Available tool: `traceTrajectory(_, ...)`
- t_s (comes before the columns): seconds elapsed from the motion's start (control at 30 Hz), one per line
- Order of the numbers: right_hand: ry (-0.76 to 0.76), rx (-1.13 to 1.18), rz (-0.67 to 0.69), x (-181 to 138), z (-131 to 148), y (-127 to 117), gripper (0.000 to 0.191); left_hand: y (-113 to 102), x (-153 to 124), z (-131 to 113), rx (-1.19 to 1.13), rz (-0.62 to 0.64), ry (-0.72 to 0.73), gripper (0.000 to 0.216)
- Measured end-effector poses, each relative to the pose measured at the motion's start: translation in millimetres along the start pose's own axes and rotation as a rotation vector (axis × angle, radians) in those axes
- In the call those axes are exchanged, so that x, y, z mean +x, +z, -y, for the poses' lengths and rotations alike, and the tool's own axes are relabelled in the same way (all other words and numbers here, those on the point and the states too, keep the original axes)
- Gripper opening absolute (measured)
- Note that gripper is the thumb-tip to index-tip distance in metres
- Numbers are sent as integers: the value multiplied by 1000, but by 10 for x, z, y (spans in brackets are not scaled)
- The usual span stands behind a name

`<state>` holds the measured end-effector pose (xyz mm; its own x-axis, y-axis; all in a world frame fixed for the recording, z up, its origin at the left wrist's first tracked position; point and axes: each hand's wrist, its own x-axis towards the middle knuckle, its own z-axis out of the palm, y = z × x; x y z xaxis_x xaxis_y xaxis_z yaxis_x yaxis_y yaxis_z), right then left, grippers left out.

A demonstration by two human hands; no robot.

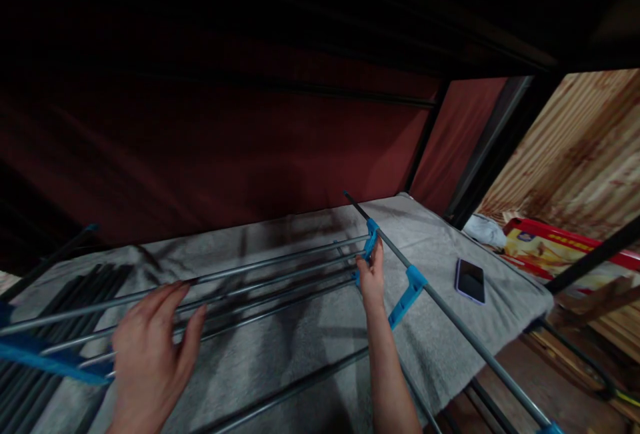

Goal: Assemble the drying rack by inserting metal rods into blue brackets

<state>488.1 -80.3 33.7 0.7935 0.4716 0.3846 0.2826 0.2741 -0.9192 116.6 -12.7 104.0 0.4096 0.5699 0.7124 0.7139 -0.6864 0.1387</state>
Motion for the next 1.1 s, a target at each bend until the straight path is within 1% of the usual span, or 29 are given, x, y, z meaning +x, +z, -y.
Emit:
traceTrajectory(0.03, 8, -1, 7, -4, 15, -2, 82, 25, 175, -76, 26, 30, 109, 58)
traceTrajectory(0.1, 20, -5, 19, -11, 41, -8, 83, 108, 453, -167, 89, 102, 266, 48)
traceTrajectory(0.17, 19, -15, 28, -13, 60, -14, 83, 210, 596, -176, 116, 186, 333, 40)
traceTrajectory(0.23, 5, -20, 34, -10, 66, -17, 82, 294, 629, -139, 125, 244, 316, 38)
traceTrajectory(0.3, -12, -20, 36, -3, 60, -17, 81, 336, 618, -101, 122, 264, 276, 38)
traceTrajectory(0.5, -17, -21, 34, 11, 15, -12, 81, 304, 669, -95, 114, 244, 234, 40)
traceTrajectory(0.77, -24, -5, 31, 27, -51, -18, 81, 336, 683, -74, 105, 270, 248, 41)
traceTrajectory(0.93, -15, 1, 38, 36, -91, -24, 82, 348, 693, -74, 88, 260, 252, 39)
traceTrajectory(1.1, -10, -1, 39, 24, -73, -28, 83, 330, 709, -82, 88, 236, 269, 39)
